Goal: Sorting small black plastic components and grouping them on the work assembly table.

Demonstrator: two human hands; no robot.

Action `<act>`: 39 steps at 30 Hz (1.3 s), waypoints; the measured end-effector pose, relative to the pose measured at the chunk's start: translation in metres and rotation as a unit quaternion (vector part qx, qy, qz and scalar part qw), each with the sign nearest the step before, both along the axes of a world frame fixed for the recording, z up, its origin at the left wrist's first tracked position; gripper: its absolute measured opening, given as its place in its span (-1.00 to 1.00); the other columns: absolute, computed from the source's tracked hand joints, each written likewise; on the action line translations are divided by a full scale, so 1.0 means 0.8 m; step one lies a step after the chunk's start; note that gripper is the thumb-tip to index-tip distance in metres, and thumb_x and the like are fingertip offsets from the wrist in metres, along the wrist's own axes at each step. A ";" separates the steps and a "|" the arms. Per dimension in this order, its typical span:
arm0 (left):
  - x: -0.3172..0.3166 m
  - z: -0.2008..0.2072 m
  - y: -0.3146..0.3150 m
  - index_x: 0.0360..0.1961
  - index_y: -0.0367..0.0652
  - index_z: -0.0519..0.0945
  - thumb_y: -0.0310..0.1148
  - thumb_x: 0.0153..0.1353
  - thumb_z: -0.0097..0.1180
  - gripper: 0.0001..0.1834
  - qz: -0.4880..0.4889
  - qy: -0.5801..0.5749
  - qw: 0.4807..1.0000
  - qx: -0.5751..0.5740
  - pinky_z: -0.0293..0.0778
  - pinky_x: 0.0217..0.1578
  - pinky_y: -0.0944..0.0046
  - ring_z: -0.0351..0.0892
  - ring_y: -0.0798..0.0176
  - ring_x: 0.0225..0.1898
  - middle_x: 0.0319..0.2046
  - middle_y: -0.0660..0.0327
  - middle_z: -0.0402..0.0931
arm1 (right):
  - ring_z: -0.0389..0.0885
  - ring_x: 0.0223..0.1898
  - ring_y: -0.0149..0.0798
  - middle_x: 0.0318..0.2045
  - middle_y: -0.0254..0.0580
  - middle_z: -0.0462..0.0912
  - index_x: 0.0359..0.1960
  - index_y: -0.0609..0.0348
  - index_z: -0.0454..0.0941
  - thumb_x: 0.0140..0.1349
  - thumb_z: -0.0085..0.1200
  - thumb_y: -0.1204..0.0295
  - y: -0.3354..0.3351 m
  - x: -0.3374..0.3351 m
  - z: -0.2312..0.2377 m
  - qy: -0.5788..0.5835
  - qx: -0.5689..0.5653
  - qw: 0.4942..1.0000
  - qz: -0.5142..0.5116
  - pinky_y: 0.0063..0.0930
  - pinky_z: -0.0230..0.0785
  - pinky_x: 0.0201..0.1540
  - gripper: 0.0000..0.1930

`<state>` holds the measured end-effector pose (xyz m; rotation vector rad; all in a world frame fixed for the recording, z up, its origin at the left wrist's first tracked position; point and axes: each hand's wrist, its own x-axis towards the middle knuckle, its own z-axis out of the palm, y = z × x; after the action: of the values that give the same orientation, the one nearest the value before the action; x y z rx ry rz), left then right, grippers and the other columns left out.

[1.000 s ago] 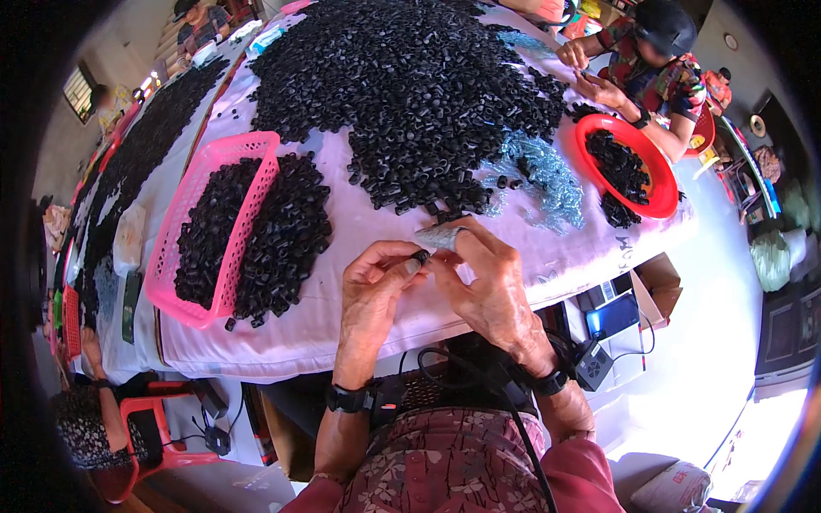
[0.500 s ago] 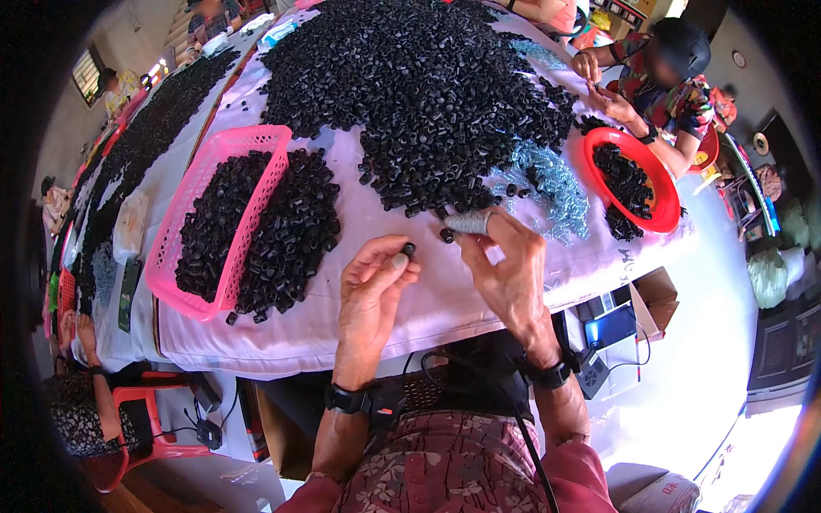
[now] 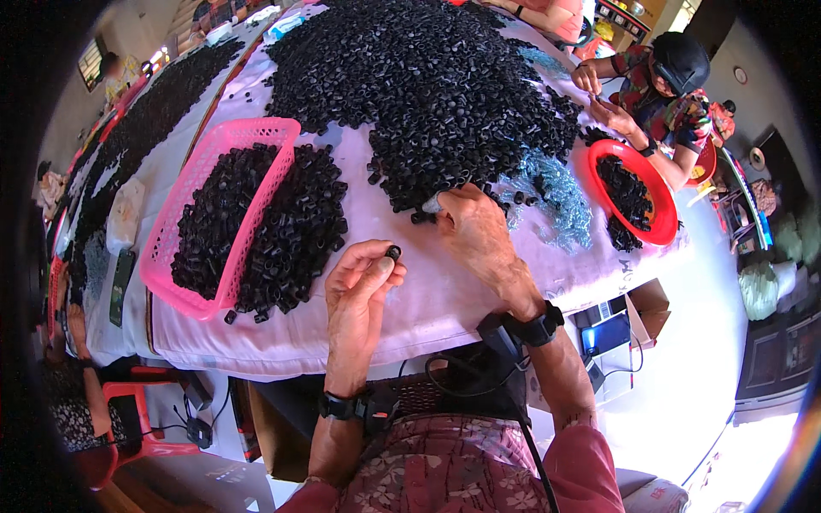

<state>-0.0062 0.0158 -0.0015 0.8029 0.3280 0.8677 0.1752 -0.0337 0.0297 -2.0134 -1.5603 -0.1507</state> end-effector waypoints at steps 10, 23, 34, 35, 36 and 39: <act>0.002 -0.006 0.001 -0.13 -0.27 0.58 -0.54 0.22 0.13 -0.81 -0.010 -0.007 1.000 0.002 0.48 -0.24 0.39 0.58 0.37 -0.31 -0.29 0.22 0.59 | 0.50 -0.22 -0.04 -0.44 -0.15 0.56 -0.49 0.25 0.45 -0.05 0.15 0.54 0.003 -0.008 -0.007 -0.060 0.015 0.998 0.034 -0.16 0.44 -0.25 -0.88; 0.002 -0.007 0.002 -0.12 -0.26 0.57 -0.54 0.22 0.12 -0.81 -0.028 0.025 0.999 0.021 0.50 -0.23 0.41 0.59 0.36 -0.29 -0.25 0.20 0.59 | 0.60 -0.46 -0.29 -0.42 -0.15 0.64 -0.33 0.31 0.55 0.09 0.17 0.61 -0.045 -0.043 -0.004 0.276 0.096 0.956 0.002 -0.48 0.46 -0.39 -0.89; 0.003 -0.002 -0.002 -0.15 -0.30 0.54 -0.57 0.22 0.11 -0.83 -0.054 -0.023 0.998 0.017 0.56 -0.18 0.30 0.63 0.24 -0.26 -0.22 0.09 0.59 | 0.61 -0.34 -0.43 -0.28 -0.17 0.67 -0.08 0.32 0.55 0.15 0.18 0.63 -0.072 -0.059 0.005 0.529 0.131 0.836 0.068 -0.55 0.51 -0.25 -0.73; 0.003 -0.002 -0.003 -0.14 -0.29 0.53 -0.57 0.22 0.10 -0.82 -0.060 -0.027 0.998 0.022 0.57 -0.15 0.29 0.64 0.22 -0.24 -0.19 0.05 0.59 | 0.62 -0.32 -0.43 -0.27 -0.17 0.67 -0.08 0.32 0.55 0.16 0.17 0.63 -0.073 -0.059 0.003 0.536 0.127 0.832 0.070 -0.55 0.51 -0.23 -0.73; 0.002 -0.002 -0.003 -0.14 -0.29 0.53 -0.57 0.22 0.10 -0.82 -0.061 -0.025 0.998 0.023 0.57 -0.15 0.29 0.64 0.22 -0.24 -0.19 0.05 0.59 | 0.62 -0.29 -0.42 -0.26 -0.17 0.67 -0.08 0.31 0.55 0.16 0.16 0.63 -0.073 -0.060 0.002 0.543 0.124 0.828 0.072 -0.54 0.51 -0.21 -0.74; 0.002 0.002 -0.004 -0.17 -0.31 0.53 -0.56 0.21 0.13 -0.84 -0.067 -0.015 0.997 0.022 0.56 -0.15 0.27 0.63 0.23 -0.24 -0.22 0.09 0.59 | 0.63 -0.22 -0.42 -0.26 -0.19 0.67 -0.09 0.32 0.54 0.17 0.14 0.64 -0.071 -0.070 0.002 0.491 0.119 0.862 0.053 -0.54 0.50 -0.17 -0.75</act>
<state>-0.0050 0.0130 -0.0001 0.8429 0.2262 0.7626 0.1193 -0.0907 0.0312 -1.4025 -0.9036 0.6122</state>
